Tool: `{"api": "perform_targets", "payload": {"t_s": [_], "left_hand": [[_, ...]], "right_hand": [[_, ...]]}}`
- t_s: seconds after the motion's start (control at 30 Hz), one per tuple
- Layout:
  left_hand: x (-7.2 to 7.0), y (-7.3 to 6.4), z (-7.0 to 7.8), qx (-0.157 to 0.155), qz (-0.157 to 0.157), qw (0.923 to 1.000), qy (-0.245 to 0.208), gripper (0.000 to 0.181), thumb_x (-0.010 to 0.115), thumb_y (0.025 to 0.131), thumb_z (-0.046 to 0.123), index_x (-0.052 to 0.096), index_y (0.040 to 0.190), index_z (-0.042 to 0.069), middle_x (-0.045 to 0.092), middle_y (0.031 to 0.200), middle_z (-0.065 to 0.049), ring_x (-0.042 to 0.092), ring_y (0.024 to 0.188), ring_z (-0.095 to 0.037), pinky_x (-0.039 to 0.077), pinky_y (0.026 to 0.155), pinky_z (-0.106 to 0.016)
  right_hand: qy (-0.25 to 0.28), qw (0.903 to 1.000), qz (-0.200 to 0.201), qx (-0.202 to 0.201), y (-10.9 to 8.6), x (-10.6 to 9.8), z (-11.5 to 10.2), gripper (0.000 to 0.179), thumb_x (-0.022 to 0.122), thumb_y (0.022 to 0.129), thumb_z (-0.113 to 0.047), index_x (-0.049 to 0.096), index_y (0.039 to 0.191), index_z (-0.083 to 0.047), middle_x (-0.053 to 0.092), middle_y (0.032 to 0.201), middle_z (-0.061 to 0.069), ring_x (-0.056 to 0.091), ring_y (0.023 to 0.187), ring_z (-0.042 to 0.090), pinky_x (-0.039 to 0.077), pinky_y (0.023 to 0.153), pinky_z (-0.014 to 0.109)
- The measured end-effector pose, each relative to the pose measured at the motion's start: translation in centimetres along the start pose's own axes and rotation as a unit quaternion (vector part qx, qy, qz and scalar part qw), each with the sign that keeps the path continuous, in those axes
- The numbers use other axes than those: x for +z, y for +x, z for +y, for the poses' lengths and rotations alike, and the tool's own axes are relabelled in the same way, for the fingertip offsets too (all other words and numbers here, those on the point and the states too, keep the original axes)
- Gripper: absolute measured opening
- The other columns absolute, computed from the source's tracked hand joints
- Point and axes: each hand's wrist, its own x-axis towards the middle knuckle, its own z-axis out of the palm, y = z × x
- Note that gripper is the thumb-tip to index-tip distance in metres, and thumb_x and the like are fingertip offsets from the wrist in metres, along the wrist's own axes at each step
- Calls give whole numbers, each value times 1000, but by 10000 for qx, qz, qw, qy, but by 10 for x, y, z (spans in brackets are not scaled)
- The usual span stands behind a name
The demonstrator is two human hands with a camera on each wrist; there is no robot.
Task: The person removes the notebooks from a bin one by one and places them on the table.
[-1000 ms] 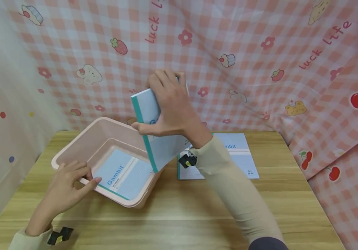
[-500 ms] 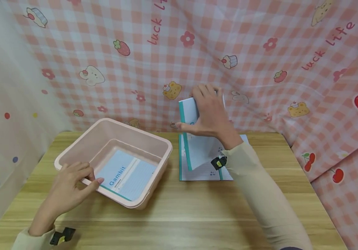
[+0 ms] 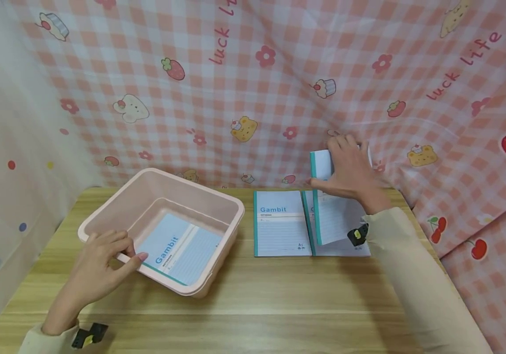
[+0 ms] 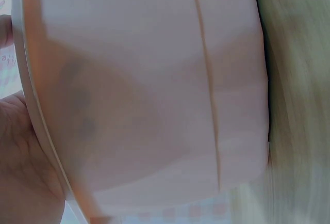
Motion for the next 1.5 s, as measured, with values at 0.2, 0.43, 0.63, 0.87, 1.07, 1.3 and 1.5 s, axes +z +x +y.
{"api": "perform_targets", "payload": {"t_s": [0.2,0.43,0.63,0.87,1.07,1.3,1.5], "left_hand": [[1,1,0,17,10,10000,-4,37,82,79,32,48,64,34,47,70,20,40,69,-2,20,73,-27],[0,0,1,-6,2,10000,22,38,82,79,33,47,64,34,46,70,20,39,68,-2,20,73,-27],[1,0,0,28,46,10000,-11,38,82,79,32,47,64,34,46,70,19,39,68,-2,19,73,-28],[1,0,0,18,46,10000,9,38,82,78,31,47,64,34,45,69,20,38,68,-2,19,73,-28],[1,1,2,-36,19,10000,14,37,82,79,32,48,64,34,46,70,20,39,68,-2,20,73,-27],[0,0,2,-51,21,10000,33,38,82,78,32,47,64,34,44,70,20,37,68,-1,19,73,-27],[0,0,3,-54,2,10000,33,38,83,78,32,47,64,34,45,70,20,37,68,-1,19,73,-27]], "right_hand": [[-234,9978,-398,482,-19,-4,38,64,83,71,-50,50,102,-4,52,98,15,45,96,35,25,90,61],[-298,9916,-805,970,-41,-4,74,71,82,74,-54,51,112,-2,53,106,20,44,99,39,24,89,63],[-355,9844,-1165,1273,-52,0,101,83,79,78,-60,50,125,2,53,124,28,44,115,46,22,97,70],[-350,9795,-1419,1389,-68,11,124,99,78,78,-63,42,146,1,49,139,29,35,130,52,17,100,73],[-388,9738,-1766,1378,-80,26,144,114,73,81,-66,28,155,8,33,155,37,19,144,59,1,106,84],[-176,9693,-2062,1330,-87,51,165,112,68,86,-68,24,154,9,30,154,38,15,143,60,5,105,81],[-289,9680,-2166,1231,-89,70,169,112,65,86,-71,24,156,6,24,158,38,17,144,61,8,110,80]]}}
